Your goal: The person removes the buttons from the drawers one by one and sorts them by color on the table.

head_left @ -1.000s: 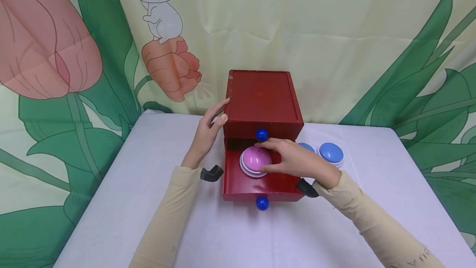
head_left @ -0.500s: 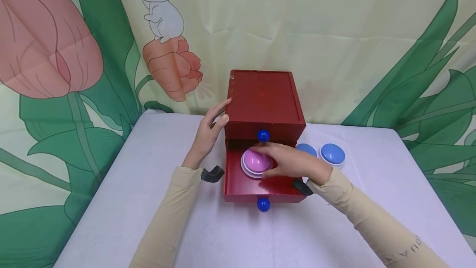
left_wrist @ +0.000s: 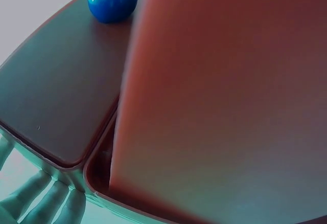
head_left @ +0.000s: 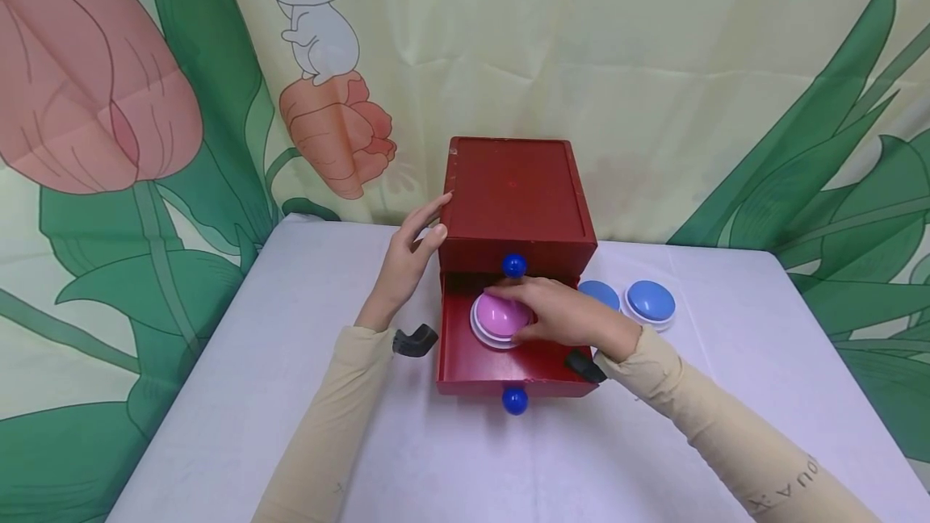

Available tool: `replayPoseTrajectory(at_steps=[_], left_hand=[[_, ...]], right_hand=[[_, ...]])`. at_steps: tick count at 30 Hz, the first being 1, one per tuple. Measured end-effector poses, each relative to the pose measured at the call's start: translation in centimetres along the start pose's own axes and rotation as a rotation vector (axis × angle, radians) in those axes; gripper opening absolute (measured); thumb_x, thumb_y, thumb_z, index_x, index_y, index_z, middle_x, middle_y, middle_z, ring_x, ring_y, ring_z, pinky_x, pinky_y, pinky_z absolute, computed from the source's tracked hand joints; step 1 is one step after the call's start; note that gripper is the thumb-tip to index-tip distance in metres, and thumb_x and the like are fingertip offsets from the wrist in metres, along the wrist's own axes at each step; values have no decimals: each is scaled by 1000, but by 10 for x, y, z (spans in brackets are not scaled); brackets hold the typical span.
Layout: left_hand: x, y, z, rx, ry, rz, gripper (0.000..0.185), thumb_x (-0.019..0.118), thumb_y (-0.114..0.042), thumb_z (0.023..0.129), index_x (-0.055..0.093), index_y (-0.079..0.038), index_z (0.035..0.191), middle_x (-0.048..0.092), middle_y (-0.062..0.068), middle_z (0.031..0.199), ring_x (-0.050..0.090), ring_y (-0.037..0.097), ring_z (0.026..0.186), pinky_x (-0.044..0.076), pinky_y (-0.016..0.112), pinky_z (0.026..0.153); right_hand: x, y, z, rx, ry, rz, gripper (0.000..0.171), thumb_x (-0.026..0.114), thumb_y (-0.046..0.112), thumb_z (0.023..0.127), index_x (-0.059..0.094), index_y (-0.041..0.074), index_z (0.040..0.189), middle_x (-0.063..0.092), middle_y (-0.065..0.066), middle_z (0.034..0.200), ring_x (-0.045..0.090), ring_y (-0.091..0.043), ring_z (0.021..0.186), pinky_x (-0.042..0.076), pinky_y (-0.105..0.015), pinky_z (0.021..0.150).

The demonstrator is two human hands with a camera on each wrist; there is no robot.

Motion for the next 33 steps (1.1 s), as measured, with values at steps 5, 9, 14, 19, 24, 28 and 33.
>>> replayPoseTrajectory(at_steps=[5, 9, 14, 19, 24, 28, 33], left_hand=[[1, -7, -2, 4, -1, -6, 50, 49, -13, 99, 43, -4, 149, 42, 15, 151, 42, 27, 138, 41, 51, 109], [2, -5, -2, 7, 1, -14, 51, 49, -12, 99, 43, -4, 149, 41, 15, 151, 42, 27, 139, 41, 51, 109], [2, -7, -2, 7, 3, -16, 50, 48, -11, 100, 43, -4, 149, 41, 16, 151, 42, 28, 138, 41, 52, 108], [1, -8, -2, 0, -1, -5, 50, 48, -12, 100, 43, -5, 150, 41, 15, 152, 41, 27, 139, 41, 51, 109], [0, 0, -1, 0, -3, -6, 50, 48, -13, 101, 42, -6, 150, 40, 15, 152, 41, 28, 139, 41, 52, 109], [-1, 19, 4, 13, -12, -14, 50, 49, -18, 101, 43, -14, 151, 40, 9, 153, 41, 24, 139, 41, 52, 109], [-1, 28, 6, 32, -19, -1, 49, 51, -28, 101, 46, -24, 149, 43, 0, 151, 43, 17, 136, 42, 51, 108]], right_hand=[[1, 0, 1, -12, -23, -10, 70, 86, 18, 77, 57, 6, 139, 63, -12, 132, 60, -31, 121, 54, -43, 96], [-1, 1, 0, -25, -46, -20, 67, 88, 20, 74, 61, 5, 134, 66, -11, 126, 64, -29, 114, 56, -41, 92], [-7, 2, -4, -21, -70, -26, 64, 89, 23, 72, 66, 6, 128, 69, -9, 120, 66, -27, 107, 58, -39, 87], [-11, 3, -9, -15, -77, -24, 64, 90, 26, 69, 67, 8, 127, 68, -8, 121, 65, -25, 108, 58, -37, 85], [-15, 5, -16, -16, -92, -30, 66, 90, 27, 69, 67, 9, 127, 66, -9, 123, 64, -26, 109, 58, -38, 84], [-17, 6, -22, -17, -118, -15, 68, 90, 26, 69, 65, 9, 129, 65, -7, 124, 63, -25, 109, 58, -37, 83], [-21, 7, -32, -28, -159, -3, 68, 89, 25, 70, 63, 9, 130, 63, -7, 125, 61, -25, 113, 58, -39, 87]])
Point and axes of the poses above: each hand's wrist, its own z-axis towards the middle knuckle, its own x-axis out of the palm, y = z × x, the point moved 4 cm from there along z, towards the middle knuckle
